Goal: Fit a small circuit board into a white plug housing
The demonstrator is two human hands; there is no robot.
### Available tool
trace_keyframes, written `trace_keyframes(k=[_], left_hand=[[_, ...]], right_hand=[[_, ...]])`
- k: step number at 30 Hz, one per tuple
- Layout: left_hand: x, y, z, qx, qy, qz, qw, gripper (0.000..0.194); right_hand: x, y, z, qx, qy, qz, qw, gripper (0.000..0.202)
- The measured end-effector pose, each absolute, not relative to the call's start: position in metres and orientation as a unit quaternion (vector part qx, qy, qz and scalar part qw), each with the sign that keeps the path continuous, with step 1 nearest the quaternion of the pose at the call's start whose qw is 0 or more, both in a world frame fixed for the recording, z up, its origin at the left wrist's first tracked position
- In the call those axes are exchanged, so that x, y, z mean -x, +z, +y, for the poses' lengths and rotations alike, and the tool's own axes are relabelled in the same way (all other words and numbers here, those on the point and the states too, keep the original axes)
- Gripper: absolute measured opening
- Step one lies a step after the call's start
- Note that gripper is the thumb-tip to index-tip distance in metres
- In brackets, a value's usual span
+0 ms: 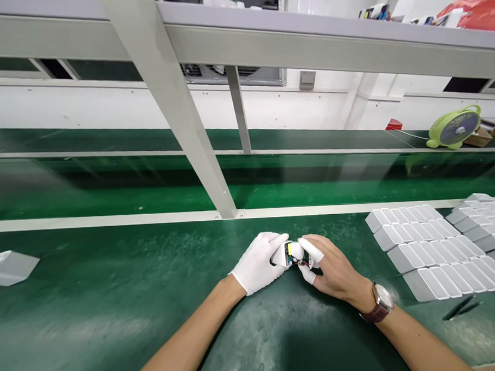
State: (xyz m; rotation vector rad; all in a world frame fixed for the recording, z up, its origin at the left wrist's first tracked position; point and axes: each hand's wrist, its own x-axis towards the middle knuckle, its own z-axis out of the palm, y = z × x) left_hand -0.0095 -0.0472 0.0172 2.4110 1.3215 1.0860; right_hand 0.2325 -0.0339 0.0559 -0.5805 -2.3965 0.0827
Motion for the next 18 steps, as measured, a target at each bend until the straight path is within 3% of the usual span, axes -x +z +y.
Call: trace_keyframes(k=[18], left_hand=[[0.0069,0.0153,-0.0468,-0.804,0.391,0.441,0.081,0.056]], right_hand=[[-0.2273,0.0575,-0.0368,0.211,0.003,-0.914,0.346,0.067]])
